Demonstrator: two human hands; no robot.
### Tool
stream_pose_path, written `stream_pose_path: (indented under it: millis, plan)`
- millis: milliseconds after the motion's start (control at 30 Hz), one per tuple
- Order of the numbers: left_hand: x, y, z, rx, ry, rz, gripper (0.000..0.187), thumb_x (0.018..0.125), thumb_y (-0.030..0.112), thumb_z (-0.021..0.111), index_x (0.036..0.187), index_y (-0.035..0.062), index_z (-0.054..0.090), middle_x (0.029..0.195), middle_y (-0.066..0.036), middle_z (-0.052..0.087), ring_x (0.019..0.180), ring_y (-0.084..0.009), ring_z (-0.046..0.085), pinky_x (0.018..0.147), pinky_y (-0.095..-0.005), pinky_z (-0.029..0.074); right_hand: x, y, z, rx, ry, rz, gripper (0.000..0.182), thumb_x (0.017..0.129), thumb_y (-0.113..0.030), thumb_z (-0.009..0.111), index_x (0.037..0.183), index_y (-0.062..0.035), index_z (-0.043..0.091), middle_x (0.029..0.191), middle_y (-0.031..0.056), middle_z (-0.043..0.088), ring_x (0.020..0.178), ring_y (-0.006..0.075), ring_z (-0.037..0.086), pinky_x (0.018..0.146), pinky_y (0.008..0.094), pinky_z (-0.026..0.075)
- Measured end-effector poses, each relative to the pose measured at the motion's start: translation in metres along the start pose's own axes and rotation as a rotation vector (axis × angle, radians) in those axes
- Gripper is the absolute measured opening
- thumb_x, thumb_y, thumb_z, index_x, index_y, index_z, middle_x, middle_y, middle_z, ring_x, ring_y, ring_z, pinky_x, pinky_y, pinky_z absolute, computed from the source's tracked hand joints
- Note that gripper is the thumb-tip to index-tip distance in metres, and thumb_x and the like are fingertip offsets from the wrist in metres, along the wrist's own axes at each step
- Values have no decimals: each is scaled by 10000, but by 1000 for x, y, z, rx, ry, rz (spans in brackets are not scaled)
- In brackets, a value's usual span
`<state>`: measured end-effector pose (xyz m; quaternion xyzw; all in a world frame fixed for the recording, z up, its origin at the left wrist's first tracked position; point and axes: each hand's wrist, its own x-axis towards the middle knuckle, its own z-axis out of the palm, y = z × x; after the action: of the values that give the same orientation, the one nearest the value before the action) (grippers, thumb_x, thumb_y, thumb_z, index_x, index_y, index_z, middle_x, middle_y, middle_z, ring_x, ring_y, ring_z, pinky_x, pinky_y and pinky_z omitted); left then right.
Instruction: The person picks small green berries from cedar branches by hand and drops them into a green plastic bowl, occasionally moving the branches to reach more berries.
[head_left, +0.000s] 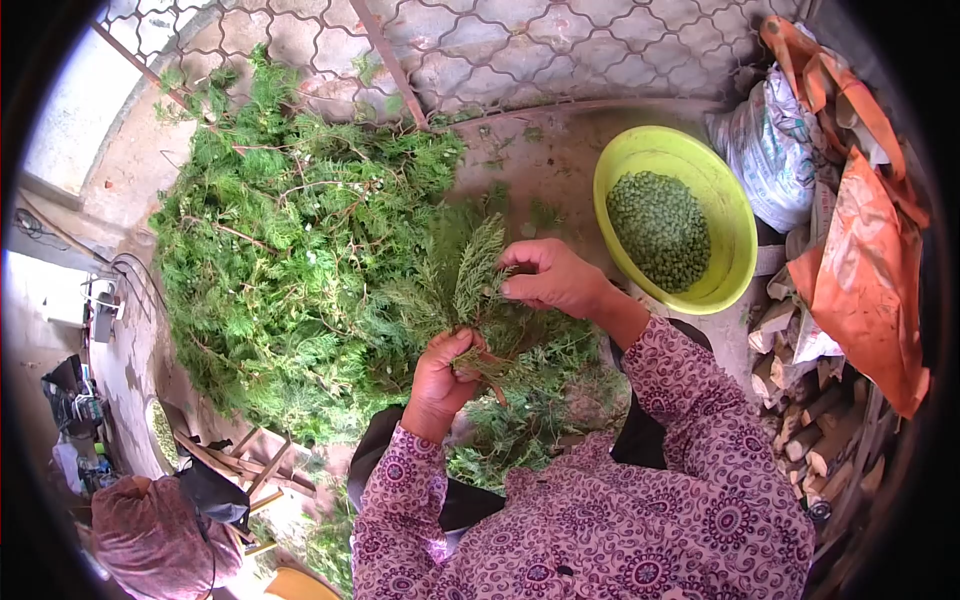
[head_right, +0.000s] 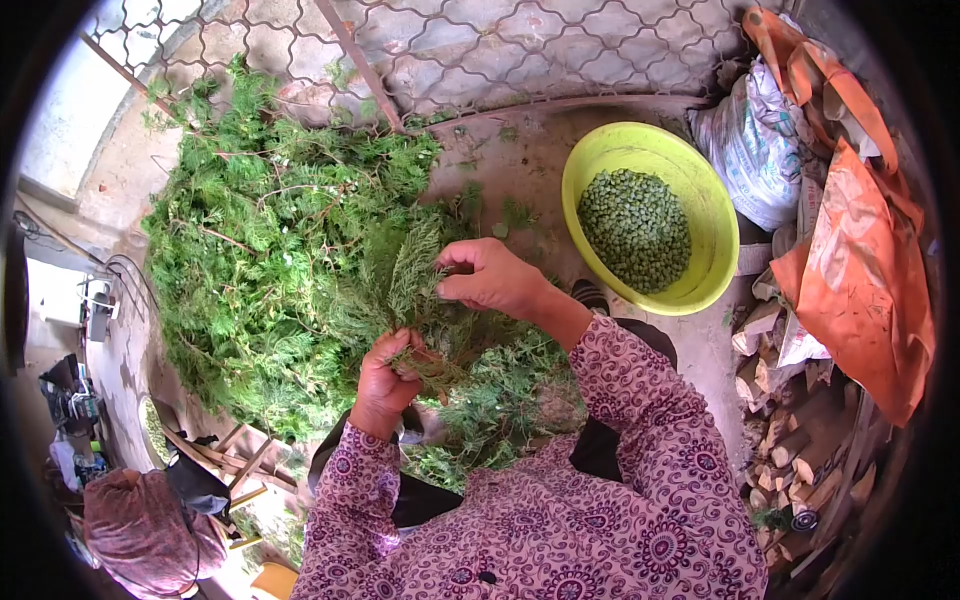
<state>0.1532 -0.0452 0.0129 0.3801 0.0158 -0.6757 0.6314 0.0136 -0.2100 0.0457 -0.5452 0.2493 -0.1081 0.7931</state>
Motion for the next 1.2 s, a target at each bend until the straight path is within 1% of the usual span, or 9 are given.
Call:
stream_pose_path:
  millis: [167, 233, 333, 467, 533, 567, 667, 867, 1200]
  plan:
    - [1, -1, 0, 19, -41, 2, 109, 740, 127, 603, 745, 37, 542, 683, -52, 546, 540, -169, 508, 607, -330, 461, 6, 17, 4, -543, 169, -309, 173, 752, -95, 579, 865, 26, 530, 628, 41, 515, 538, 147, 492, 502, 283, 386]
    - [1, 2, 2, 23, -37, -25, 107, 740, 125, 603, 736, 36, 543, 675, -52, 547, 522, -161, 496, 591, -322, 456, 9, 21, 5, -984, 264, -573, 148, 746, -95, 556, 821, 29, 531, 650, 142, 524, 599, 304, 524, 565, 343, 411]
    - [3, 2, 2, 12, -12, -51, 115, 742, 132, 602, 720, 36, 543, 661, -54, 548, 509, -169, 494, 573, -336, 456, 10, 25, 8, -914, 311, -583, 127, 758, -95, 527, 816, 17, 536, 706, 208, 499, 647, 405, 490, 571, 388, 411]
    - [-3, -4, 5, 33, 33, 49, 158, 747, 181, 595, 707, 40, 536, 645, -56, 549, 530, -232, 527, 614, -417, 461, 16, 14, -23, -902, 606, -662, 113, 785, -108, 509, 758, 2, 511, 702, 176, 543, 545, 334, 506, 472, 373, 391]
    - [-4, 2, 0, 14, 24, 54, 170, 746, 196, 592, 698, 43, 534, 636, -56, 543, 547, -253, 537, 653, -441, 454, 5, -7, -29, 319, 261, -90, 98, 822, -107, 487, 868, -42, 545, 719, 79, 555, 504, 157, 502, 418, 231, 359]
    - [-5, 3, -2, -1, 16, 53, 182, 744, 210, 589, 689, 47, 531, 627, -57, 537, 564, -273, 547, 692, -465, 447, 3, -8, -26, 448, 198, -117, 87, 842, -94, 474, 888, -60, 540, 734, 23, 543, 510, 41, 454, 406, 146, 307]
    - [-6, 6, 10, -37, 76, 101, 200, 749, 223, 574, 660, 51, 523, 589, -52, 510, 519, -251, 518, 677, -442, 435, 1, -5, -17, 606, 69, -61, 84, 841, -102, 484, 882, -52, 538, 730, 36, 546, 491, 53, 453, 386, 165, 310]
    - [-6, 4, 17, -36, 37, 130, 238, 771, 247, 543, 638, 51, 518, 482, -26, 431, 426, -191, 420, 578, -393, 390, 0, 1, -4, 157, 12, 142, 174, 780, -123, 578, 926, -33, 551, 698, 19, 538, 520, 63, 475, 444, 181, 357]
    - [-3, 1, 11, -29, 3, 115, 240, 770, 247, 552, 650, 42, 518, 482, -19, 436, 420, -171, 424, 588, -392, 404, 3, 10, 10, -308, 13, -46, 130, 728, -100, 604, 789, 2, 551, 605, -5, 509, 497, 50, 465, 452, 211, 369]
